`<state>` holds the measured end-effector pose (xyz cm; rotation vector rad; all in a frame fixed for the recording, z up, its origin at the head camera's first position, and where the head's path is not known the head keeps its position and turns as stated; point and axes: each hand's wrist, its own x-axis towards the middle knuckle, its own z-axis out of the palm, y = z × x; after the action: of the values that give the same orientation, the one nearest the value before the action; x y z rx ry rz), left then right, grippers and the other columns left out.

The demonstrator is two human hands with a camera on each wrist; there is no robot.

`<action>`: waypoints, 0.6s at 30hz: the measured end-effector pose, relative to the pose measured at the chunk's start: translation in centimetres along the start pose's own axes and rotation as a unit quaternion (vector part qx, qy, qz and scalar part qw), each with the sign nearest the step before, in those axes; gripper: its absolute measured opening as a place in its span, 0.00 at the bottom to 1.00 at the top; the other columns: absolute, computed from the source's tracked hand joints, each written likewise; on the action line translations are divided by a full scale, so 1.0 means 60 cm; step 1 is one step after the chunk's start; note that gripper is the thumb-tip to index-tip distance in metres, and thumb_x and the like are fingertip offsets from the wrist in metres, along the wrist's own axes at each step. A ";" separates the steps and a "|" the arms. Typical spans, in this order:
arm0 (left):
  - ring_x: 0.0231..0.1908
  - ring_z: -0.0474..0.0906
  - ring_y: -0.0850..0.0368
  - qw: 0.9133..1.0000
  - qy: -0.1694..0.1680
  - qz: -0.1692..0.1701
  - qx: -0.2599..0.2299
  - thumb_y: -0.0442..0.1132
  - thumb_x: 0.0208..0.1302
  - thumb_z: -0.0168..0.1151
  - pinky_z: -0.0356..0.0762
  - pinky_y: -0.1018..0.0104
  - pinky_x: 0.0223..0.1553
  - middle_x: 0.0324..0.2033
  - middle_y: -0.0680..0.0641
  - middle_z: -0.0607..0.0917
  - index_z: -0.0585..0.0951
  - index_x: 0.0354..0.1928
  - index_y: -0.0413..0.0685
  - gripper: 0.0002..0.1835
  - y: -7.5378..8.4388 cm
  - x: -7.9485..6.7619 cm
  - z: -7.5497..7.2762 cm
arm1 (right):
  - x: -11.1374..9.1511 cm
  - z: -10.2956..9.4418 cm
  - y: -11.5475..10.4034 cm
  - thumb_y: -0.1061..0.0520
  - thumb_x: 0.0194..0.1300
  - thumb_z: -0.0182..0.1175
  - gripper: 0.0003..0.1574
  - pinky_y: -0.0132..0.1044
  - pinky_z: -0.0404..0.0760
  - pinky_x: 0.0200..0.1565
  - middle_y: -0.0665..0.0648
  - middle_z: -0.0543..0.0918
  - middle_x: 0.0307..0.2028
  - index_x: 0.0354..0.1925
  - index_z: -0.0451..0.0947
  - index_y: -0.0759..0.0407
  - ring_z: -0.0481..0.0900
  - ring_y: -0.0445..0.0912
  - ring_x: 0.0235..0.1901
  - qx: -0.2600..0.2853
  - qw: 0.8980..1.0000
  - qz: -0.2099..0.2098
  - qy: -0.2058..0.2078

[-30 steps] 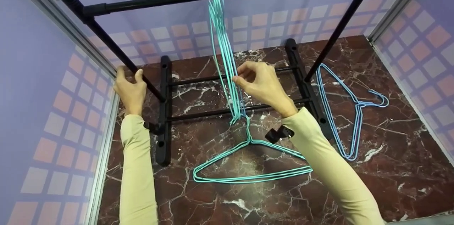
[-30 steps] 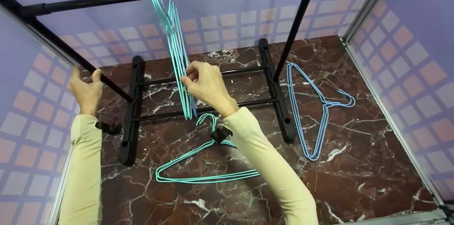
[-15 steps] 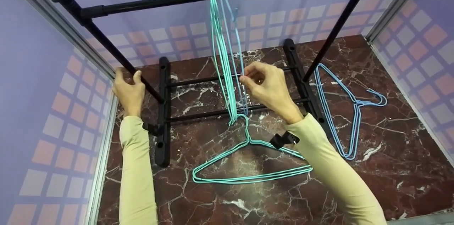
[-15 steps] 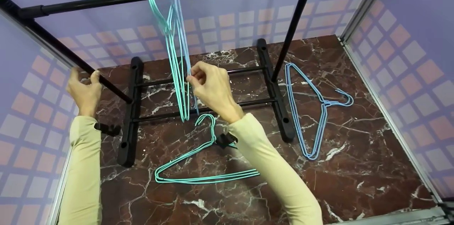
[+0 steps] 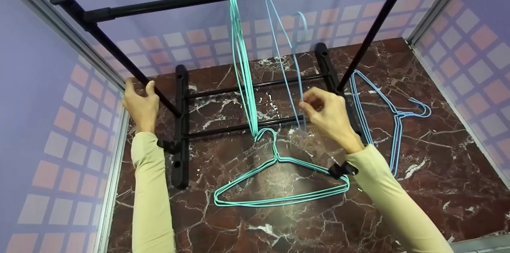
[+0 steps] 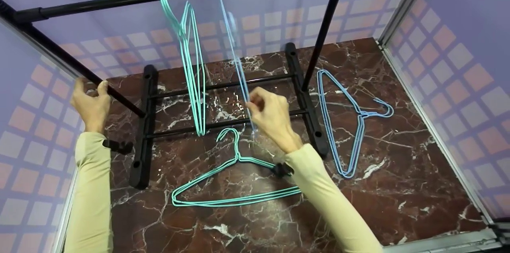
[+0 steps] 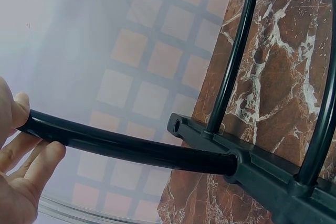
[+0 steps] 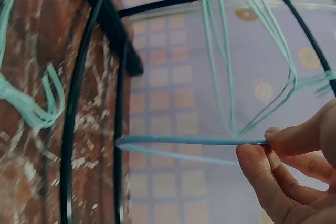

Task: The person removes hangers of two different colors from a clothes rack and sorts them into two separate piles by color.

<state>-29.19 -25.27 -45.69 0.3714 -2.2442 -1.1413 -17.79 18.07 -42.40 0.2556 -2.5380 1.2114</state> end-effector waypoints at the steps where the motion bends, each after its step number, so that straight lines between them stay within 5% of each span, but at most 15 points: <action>1: 0.51 0.79 0.35 1.000 -0.001 -0.002 0.000 0.39 0.67 0.65 0.71 0.48 0.58 0.44 0.36 0.86 0.78 0.51 0.37 0.16 0.001 0.000 0.000 | -0.005 -0.004 0.009 0.64 0.60 0.70 0.04 0.30 0.78 0.34 0.57 0.89 0.28 0.34 0.84 0.62 0.84 0.48 0.25 -0.007 1.000 0.002 0.002; 6: 0.52 0.78 0.34 1.000 -0.006 -0.010 0.005 0.40 0.67 0.65 0.71 0.48 0.60 0.46 0.35 0.85 0.78 0.52 0.37 0.17 0.004 0.000 -0.002 | -0.031 -0.019 0.051 0.64 0.58 0.71 0.03 0.38 0.75 0.35 0.56 0.89 0.28 0.32 0.84 0.60 0.82 0.48 0.25 -0.051 0.998 0.005 0.021; 18: 0.51 0.78 0.35 1.000 -0.007 -0.020 0.015 0.40 0.67 0.64 0.71 0.50 0.59 0.45 0.36 0.84 0.77 0.52 0.38 0.16 0.007 -0.002 -0.001 | -0.085 -0.051 0.127 0.65 0.57 0.69 0.02 0.29 0.70 0.30 0.55 0.88 0.24 0.30 0.85 0.60 0.79 0.43 0.21 -0.101 0.993 0.019 0.060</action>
<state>-29.05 -24.99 -45.37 0.4234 -2.2769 -1.1360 -14.61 25.36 -47.89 0.0862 -2.5462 0.9419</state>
